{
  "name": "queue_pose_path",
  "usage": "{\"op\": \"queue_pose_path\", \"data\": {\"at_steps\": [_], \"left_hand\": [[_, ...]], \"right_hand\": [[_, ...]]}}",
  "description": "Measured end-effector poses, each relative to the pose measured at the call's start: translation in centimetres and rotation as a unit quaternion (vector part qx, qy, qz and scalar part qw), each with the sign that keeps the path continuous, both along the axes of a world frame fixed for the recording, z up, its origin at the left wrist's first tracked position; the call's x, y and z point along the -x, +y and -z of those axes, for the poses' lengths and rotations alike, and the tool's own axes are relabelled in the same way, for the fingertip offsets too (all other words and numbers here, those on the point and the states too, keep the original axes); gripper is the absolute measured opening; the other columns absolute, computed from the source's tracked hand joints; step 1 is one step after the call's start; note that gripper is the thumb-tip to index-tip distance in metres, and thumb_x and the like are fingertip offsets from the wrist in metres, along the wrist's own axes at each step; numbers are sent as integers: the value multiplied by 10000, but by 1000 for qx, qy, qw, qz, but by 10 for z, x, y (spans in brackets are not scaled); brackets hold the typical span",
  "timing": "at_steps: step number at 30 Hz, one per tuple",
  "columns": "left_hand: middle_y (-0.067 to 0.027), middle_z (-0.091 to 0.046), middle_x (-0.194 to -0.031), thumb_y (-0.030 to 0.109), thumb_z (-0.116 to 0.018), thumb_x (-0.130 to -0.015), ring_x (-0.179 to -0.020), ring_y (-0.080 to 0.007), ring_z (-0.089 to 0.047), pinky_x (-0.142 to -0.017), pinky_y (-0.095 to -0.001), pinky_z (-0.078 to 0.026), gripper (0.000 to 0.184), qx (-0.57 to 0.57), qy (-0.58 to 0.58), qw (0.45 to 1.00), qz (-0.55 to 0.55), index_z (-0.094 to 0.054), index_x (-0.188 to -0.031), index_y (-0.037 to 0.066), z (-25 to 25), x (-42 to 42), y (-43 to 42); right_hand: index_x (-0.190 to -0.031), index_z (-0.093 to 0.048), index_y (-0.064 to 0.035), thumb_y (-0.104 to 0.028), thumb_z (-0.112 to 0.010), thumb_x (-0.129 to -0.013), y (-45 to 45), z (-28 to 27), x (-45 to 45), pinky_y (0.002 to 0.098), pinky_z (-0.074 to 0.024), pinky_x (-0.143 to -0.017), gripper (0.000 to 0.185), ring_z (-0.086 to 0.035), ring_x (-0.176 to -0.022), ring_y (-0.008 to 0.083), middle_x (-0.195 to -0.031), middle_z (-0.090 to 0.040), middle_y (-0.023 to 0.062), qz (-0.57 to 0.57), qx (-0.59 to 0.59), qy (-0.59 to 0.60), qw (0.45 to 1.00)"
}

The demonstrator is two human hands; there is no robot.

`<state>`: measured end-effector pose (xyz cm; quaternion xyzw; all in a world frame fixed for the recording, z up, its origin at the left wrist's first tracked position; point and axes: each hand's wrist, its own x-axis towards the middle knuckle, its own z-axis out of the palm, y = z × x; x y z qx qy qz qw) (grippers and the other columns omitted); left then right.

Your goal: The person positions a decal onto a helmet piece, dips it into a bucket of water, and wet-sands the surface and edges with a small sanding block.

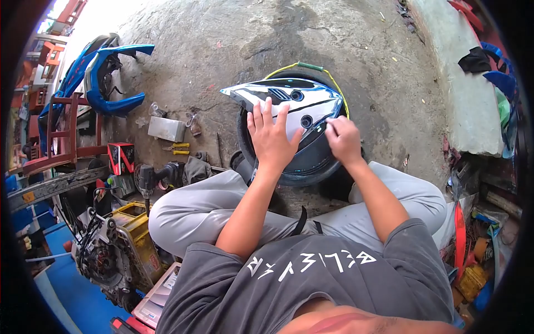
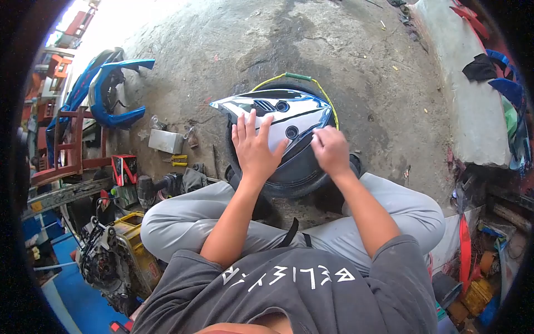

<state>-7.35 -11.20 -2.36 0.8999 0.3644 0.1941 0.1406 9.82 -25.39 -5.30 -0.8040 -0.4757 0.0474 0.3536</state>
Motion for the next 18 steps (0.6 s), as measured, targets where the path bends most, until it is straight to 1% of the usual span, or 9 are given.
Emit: {"op": "queue_pose_path", "data": {"at_steps": [1, 3, 5, 7, 9, 11, 13, 15, 18], "left_hand": [[-225, -512, -1577, 463, -870, -820, -1532, -480, -372, -1269, -628, -246, 710, 0, 2, 1000, -1, -649, -1438, 194, 0, 0, 0], [-224, -513, -1577, 461, -871, -821, -1534, -481, -370, -1269, -628, -245, 709, 1, 3, 1000, -2, -649, -1438, 192, 0, -1, 0], [-225, -512, -1578, 462, -870, -822, -1533, -483, -370, -1270, -628, -245, 706, 4, 5, 1000, -5, -651, -1437, 192, 0, -2, 0], [-225, -513, -1577, 463, -869, -822, -1532, -484, -371, -1270, -628, -244, 705, 5, 8, 1000, -5, -652, -1436, 193, 0, -2, 0], [-225, -515, -1575, 463, -869, -821, -1531, -483, -373, -1271, -628, -243, 705, 6, 9, 1000, -4, -652, -1435, 194, -1, -1, -1], [-225, -518, -1574, 465, -868, -820, -1532, -479, -374, -1271, -629, -242, 705, 3, 7, 1000, -1, -653, -1435, 195, -1, -1, 0], [-225, -520, -1572, 468, -867, -821, -1531, -478, -374, -1271, -630, -241, 705, 1, 4, 1000, -1, -653, -1435, 195, -1, 0, 0], [-225, -521, -1571, 471, -866, -823, -1530, -482, -374, -1271, -630, -242, 705, 2, 2, 1000, -2, -652, -1436, 195, 1, -1, 0], [-223, -520, -1572, 473, -866, -825, -1531, -484, -372, -1272, -629, -242, 708, 4, 10, 1000, -8, -649, -1439, 198, 1, -2, -1]], "right_hand": [[-1000, -758, -9, -116, -698, -929, 0, -2, -4, 484, -541, -842, 142, -692, -915, 369, -906, -710, 156, 13, 14, -4, 1000], [-1012, -750, 0, -113, -691, -933, 0, -1, 8, 482, -529, -837, 150, -679, -905, 362, -896, -695, 155, -28, 14, -15, 999], [-1008, -744, -10, -134, -714, -924, -2, -3, 34, 456, -506, -804, 153, -651, -863, 335, -880, -672, 140, -118, 39, -29, 992], [-1010, -750, -18, -144, -728, -918, -3, -8, 45, 453, -508, -804, 158, -662, -865, 328, -860, -670, 136, -195, 52, -30, 979], [-1014, -754, -12, -130, -734, -907, -3, -10, 30, 451, -518, -808, 161, -673, -864, 336, -868, -686, 142, -151, -6, -7, 989], [-1021, -763, -15, -121, -718, -915, -4, 7, 5, 464, -537, -825, 156, -683, -870, 353, -911, -719, 158, -43, -7, -8, 999], [-1030, -766, -28, -123, -712, -923, -2, 5, 0, 458, -531, -819, 153, -678, -869, 346, -912, -712, 154, -22, -10, -23, 999], [-1031, -753, -30, -115, -717, -916, -2, 6, 18, 442, -518, -810, 147, -666, -876, 338, -908, -694, 147, -85, 20, -37, 995], [-1017, -738, -29, -114, -731, -899, -4, -7, 40, 447, -500, -793, 146, -649, -860, 316, -867, -657, 123, -192, 18, -24, 981]]}}
